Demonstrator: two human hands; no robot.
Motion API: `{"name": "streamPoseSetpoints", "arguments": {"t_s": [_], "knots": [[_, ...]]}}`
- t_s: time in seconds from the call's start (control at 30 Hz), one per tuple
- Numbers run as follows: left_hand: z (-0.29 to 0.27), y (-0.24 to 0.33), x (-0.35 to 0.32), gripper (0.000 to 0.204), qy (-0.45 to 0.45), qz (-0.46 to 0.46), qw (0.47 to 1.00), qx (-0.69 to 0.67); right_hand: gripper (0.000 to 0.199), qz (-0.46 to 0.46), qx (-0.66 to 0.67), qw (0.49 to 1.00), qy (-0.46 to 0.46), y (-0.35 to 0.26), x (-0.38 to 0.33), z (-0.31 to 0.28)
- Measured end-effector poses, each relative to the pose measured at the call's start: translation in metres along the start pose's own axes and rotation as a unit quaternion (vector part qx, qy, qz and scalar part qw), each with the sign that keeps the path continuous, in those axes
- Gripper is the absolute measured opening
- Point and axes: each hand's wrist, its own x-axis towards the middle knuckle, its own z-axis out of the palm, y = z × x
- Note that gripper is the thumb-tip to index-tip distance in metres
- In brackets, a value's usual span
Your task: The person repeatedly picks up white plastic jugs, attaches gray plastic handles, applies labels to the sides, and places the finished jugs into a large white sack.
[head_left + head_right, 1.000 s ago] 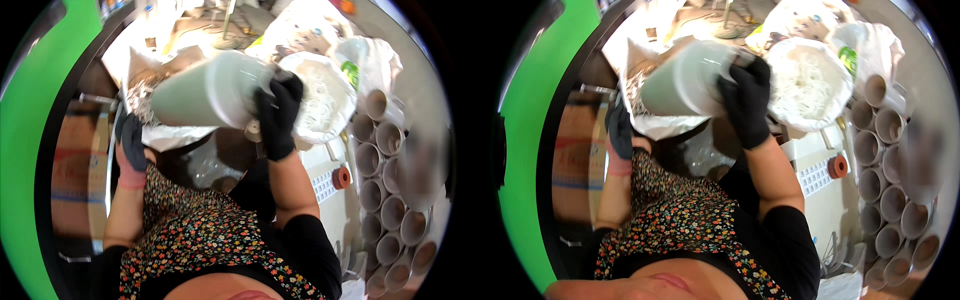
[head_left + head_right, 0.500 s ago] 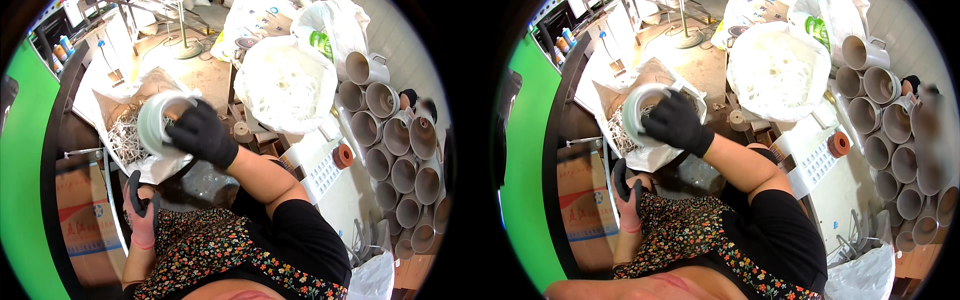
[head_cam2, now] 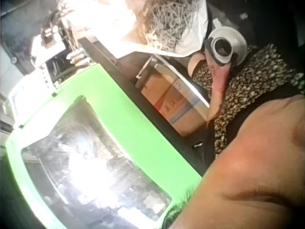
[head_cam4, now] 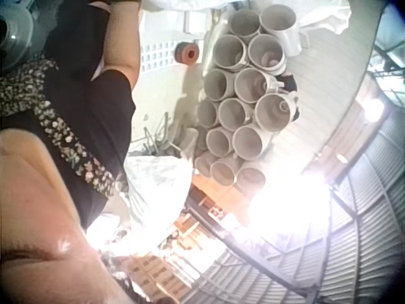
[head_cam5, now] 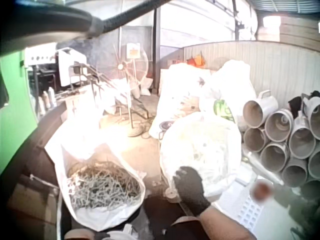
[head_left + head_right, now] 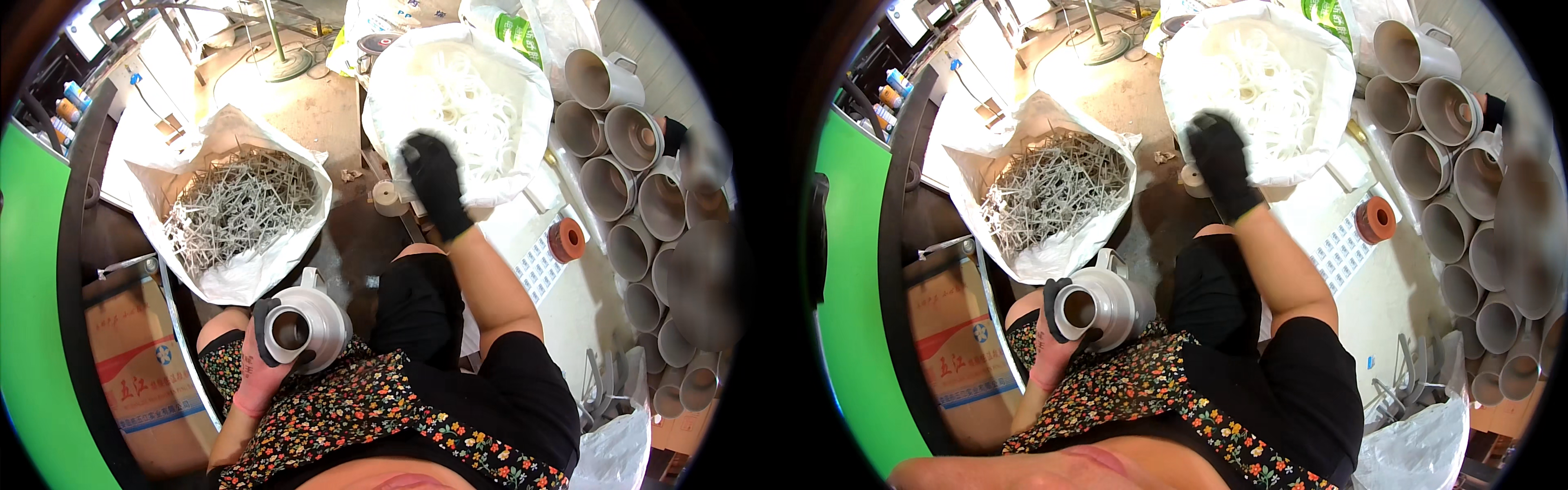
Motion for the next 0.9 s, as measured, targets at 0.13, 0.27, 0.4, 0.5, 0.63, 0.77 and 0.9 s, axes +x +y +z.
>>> {"name": "streamPoseSetpoints", "arguments": {"t_s": [0.13,0.27,0.4,0.5,0.63,0.77,0.9], "knots": [[0.002,0.005,0.006,0.064,-0.002,-0.004,1.0,-0.02,0.028,0.103,-0.373,0.922,-0.014,0.099,0.015,-0.011],[-0.004,0.011,0.005,0.064,-0.011,-0.001,1.0,0.004,0.02,0.075,-0.272,0.958,0.045,0.108,0.019,-0.021],[-0.01,-0.016,-0.013,0.075,-0.022,-0.021,0.999,0.014,0.027,0.061,-0.018,0.997,0.032,0.038,0.005,-0.053],[-0.008,-0.034,-0.018,0.079,0.0,0.019,1.0,0.004,0.027,0.141,0.156,0.974,-0.08,-0.046,-0.032,-0.057],[-0.006,-0.042,-0.005,0.08,-0.035,0.105,0.993,0.044,0.021,0.119,0.165,0.96,-0.192,-0.144,-0.061,-0.056],[0.001,-0.026,0.011,0.084,-0.055,0.133,0.989,0.036,0.037,-0.059,0.295,0.922,-0.243,-0.194,-0.066,-0.067],[0.01,-0.02,0.012,0.081,-0.072,0.142,0.986,-0.047,0.029,-0.121,0.341,0.851,-0.38,-0.193,-0.065,-0.075]]}}
